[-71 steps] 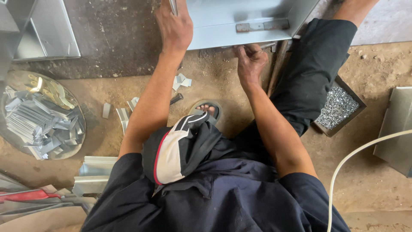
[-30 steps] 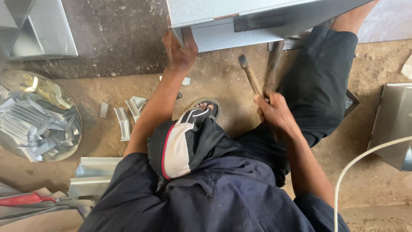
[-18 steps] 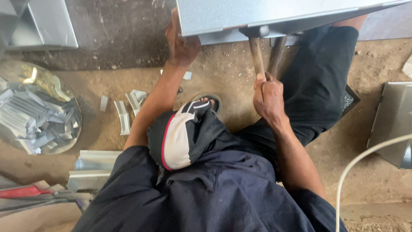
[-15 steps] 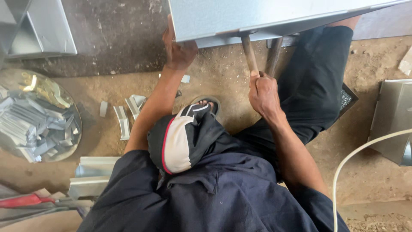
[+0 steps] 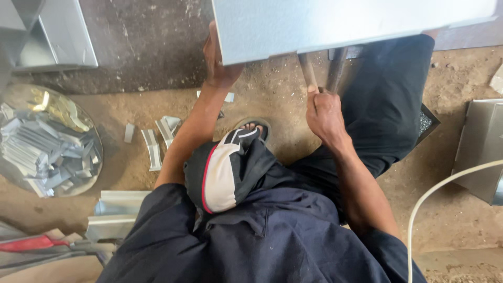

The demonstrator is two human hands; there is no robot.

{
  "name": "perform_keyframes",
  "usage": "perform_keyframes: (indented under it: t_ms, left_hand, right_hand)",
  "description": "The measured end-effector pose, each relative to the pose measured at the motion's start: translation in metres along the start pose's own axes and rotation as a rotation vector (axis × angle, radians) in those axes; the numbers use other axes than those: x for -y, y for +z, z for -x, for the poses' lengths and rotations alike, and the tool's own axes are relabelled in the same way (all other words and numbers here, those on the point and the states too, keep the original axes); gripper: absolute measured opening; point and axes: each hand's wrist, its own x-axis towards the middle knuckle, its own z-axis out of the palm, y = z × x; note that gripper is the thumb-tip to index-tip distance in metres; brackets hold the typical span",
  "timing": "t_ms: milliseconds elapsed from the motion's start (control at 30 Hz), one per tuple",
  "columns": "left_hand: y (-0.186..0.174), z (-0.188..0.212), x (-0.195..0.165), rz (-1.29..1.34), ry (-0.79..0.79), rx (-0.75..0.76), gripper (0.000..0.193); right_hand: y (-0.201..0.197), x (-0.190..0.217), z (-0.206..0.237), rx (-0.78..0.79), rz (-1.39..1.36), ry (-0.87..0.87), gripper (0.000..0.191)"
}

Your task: The person sits on the workshop floor and hammers the edges of a galvanized sheet metal box, then picks up small metal clips and fits them along the box edge, hammering them in place. They reposition and turn the box between strikes and set finished pieces aside with other completed boxes.

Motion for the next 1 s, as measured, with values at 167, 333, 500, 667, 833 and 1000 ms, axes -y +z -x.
perform_keyframes:
  t_ms: [167,333,500,667,833,1000]
  left_hand:
    - [-0.002,-0.003,-0.003,-0.124,-0.082,-0.008,0.035]
    - [0.001,0.0,0.004,-0.04,-0.073,0.013,0.025]
    - [0.003,0.004,0.003,-0.064,-0.181,0.014,0.033]
    - [0.001,0.002,-0.001,-0.042,-0.186,0.028,0.031]
    - [0.003,0.001,0.005,0.077,-0.1,-0.035,0.034]
    - [0.005,0.002,0.005,-0.115,-0.071,0.059,0.025]
  right_hand:
    - [-0.006,-0.009,0.008,0.112,-0.388,0.267,0.038]
    - [-0.001,-0.009,0.026,-0.021,-0.484,0.184,0.036]
    - [0.008,-0.026,0.006,-0.103,-0.046,-0.174,0.037]
    - [0.004,-0.054,0.018,0.282,-0.376,0.519,0.052]
    - [0.02,-0.054,0.026,0.339,-0.052,0.391,0.044]
    - [0.017,-0.054,-0.065,-0.213,0.156,-0.358,0.03]
